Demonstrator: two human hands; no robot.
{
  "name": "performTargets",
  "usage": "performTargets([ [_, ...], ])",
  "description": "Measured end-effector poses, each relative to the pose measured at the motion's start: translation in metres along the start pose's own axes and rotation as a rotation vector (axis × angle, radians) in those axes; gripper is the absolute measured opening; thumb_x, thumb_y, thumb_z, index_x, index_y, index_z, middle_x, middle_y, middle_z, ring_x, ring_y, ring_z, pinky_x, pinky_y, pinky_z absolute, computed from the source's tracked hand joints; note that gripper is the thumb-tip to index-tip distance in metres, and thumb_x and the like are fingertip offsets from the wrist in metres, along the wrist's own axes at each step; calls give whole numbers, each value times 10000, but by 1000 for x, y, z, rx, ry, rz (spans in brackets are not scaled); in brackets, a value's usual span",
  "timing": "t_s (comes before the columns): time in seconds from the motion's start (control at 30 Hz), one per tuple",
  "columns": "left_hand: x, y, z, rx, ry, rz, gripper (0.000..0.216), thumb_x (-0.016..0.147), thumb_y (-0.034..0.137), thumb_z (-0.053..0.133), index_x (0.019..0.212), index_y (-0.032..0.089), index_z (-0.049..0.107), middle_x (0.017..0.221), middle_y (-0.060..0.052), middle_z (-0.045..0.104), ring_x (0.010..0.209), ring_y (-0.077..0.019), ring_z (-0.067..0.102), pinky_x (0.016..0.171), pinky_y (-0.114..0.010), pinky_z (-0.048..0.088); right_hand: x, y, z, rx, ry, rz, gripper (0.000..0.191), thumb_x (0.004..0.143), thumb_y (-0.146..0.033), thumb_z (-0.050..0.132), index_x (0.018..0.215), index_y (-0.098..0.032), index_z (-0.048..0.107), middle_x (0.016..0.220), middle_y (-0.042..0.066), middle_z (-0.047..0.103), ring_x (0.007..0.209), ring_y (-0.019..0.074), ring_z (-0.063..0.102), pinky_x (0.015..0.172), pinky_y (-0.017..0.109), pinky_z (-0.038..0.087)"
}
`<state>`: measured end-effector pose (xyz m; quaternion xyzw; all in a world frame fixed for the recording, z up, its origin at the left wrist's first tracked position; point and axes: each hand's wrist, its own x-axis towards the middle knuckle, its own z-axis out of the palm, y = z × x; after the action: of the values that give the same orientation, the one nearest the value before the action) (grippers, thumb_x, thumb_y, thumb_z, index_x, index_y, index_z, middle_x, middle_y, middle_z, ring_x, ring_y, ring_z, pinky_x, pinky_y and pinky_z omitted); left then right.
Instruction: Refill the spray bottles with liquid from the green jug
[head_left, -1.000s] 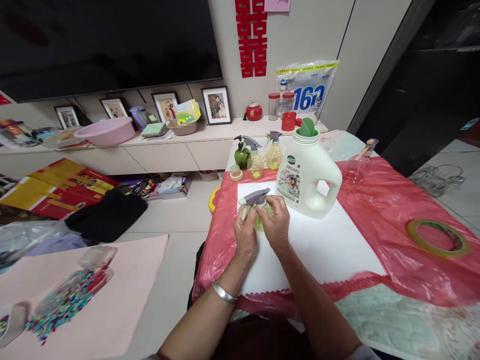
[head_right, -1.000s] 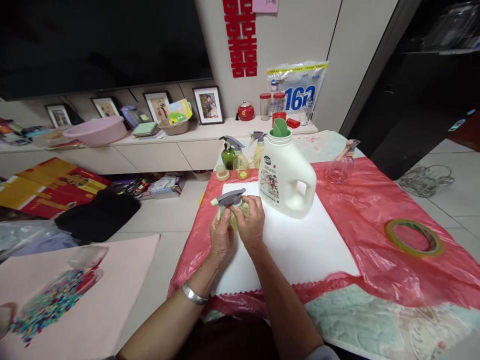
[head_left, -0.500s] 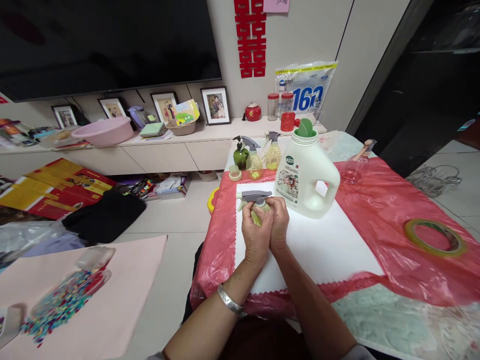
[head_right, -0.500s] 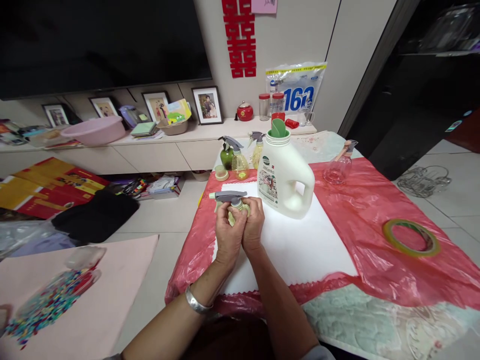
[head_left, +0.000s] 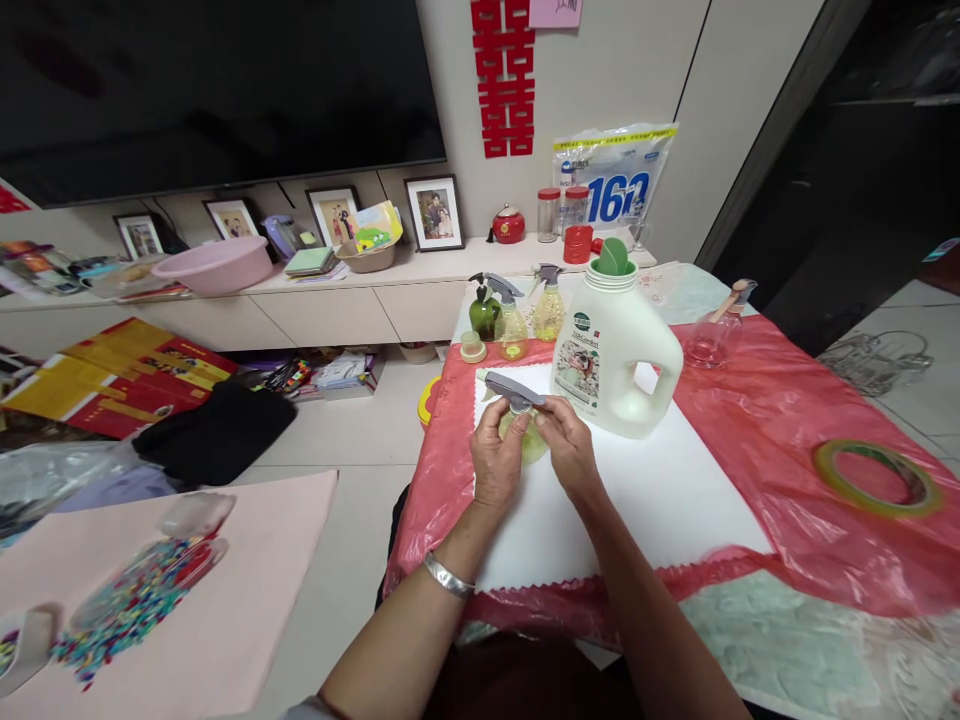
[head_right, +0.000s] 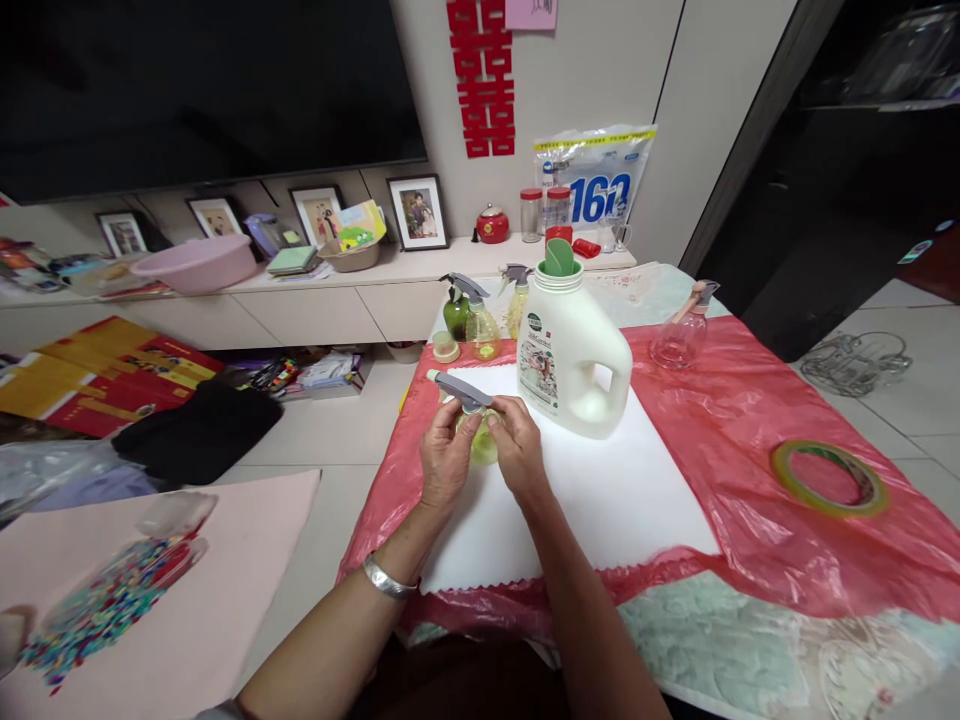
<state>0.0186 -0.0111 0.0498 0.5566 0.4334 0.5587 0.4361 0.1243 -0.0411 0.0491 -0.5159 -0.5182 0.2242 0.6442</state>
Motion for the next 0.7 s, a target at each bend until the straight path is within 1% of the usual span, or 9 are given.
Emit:
performTargets([
  [0.07,2,-3,0,-6,-18,44,344,844,406,684,1125,208,686,1161,-95,712,1118,-247,647,1033,-420,476,5,-4,-4,-2,-52,13,297,951,-337,491,1171,-234,663,1138,58,631,1121,184,611,1024,357,487],
  [0.17,5,-6,1,34,20,115,325,852,436,683,1094,220,711,1125,-85,683,1117,-237,630,1038,-405,470,11,-8,-4,-19,-80,23,332,948,-370,512,1206,-250,683,1126,57,627,1126,189,604,1028,349,482],
  [0.3,5,-6,2,55,54,148,309,862,444,674,1071,224,732,1072,-74,655,1094,-222,625,1001,-376,488,14,-7,-1,-32,-77,24,319,931,-378,532,1152,-238,714,1072,63,625,1059,193,616,994,349,497],
  [0.4,3,-1,3,-23,54,123,295,856,404,690,1089,224,708,1078,-64,681,1077,-207,637,1002,-369,490,14,-8,-3,-33,-77,11,270,914,-373,568,1084,-233,724,1066,62,636,1062,196,616,993,352,491],
  [0.53,0,8,3,-166,41,27,234,822,333,715,1013,204,678,1024,-50,728,971,-190,680,930,-351,530,11,-10,-1,-40,-31,-6,217,898,-354,597,1037,-224,704,1039,58,638,1035,200,619,977,376,492],
  [0.6,0,12,2,-146,31,4,196,831,308,689,994,199,694,1011,-51,746,969,-193,690,933,-355,532,8,-8,4,-43,17,-6,206,894,-347,604,1035,-219,683,1030,60,625,1026,203,617,969,393,502],
  [0.7,-1,14,-1,-98,8,3,214,865,308,634,1034,205,715,1059,-58,755,1020,-204,690,958,-366,529,3,-4,11,-41,86,3,206,879,-332,623,1043,-209,650,1041,64,602,1024,203,616,963,407,518],
])
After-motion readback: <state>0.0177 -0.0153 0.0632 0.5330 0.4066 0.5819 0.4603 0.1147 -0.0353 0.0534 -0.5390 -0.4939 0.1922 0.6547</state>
